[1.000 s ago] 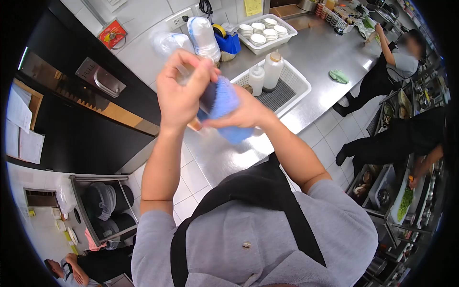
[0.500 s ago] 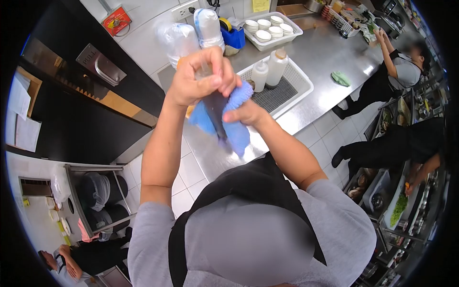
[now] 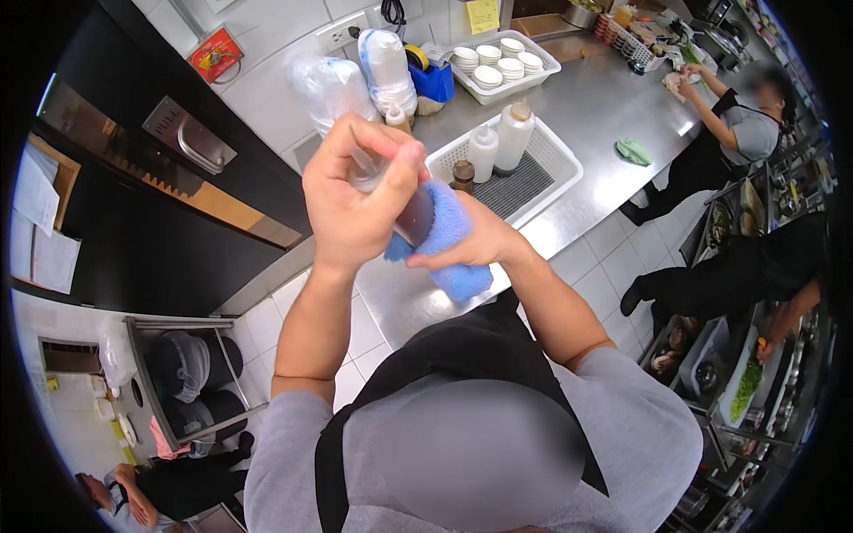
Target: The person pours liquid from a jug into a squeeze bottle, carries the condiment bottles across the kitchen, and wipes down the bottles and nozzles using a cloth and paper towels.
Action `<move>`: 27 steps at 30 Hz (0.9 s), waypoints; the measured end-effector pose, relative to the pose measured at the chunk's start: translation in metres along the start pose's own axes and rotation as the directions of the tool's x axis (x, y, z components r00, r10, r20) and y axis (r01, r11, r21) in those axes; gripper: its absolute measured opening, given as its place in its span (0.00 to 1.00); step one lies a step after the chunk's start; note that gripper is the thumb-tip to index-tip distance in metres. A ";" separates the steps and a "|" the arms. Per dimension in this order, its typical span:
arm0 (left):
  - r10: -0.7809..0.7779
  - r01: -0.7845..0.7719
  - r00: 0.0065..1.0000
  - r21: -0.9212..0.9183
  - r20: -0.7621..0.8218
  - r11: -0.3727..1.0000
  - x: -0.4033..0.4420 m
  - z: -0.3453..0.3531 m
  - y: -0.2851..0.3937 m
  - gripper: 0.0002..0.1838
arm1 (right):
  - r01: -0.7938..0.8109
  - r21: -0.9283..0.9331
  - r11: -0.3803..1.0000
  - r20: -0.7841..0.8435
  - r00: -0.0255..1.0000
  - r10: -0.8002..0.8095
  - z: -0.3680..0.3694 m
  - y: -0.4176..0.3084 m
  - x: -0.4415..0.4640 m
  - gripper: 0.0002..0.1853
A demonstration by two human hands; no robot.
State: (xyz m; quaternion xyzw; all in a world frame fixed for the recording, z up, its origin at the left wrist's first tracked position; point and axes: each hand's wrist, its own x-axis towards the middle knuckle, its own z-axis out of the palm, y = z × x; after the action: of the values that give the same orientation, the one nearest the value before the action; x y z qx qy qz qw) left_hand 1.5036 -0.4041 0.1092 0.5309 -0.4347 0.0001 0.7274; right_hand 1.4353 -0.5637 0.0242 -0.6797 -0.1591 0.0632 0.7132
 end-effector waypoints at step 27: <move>-0.413 0.444 0.896 0.392 -0.166 0.806 -0.004 0.013 -0.021 0.32 | 0.206 -0.347 0.915 -0.319 0.892 -0.321 -0.002 -0.083 0.040 0.25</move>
State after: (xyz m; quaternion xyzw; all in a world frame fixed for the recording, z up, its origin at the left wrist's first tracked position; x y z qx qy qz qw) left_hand 1.5027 -0.4213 0.0914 0.7584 -0.2668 -0.0515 0.5925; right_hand 1.4630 -0.5595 0.1123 -0.7524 -0.1216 -0.1895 0.6191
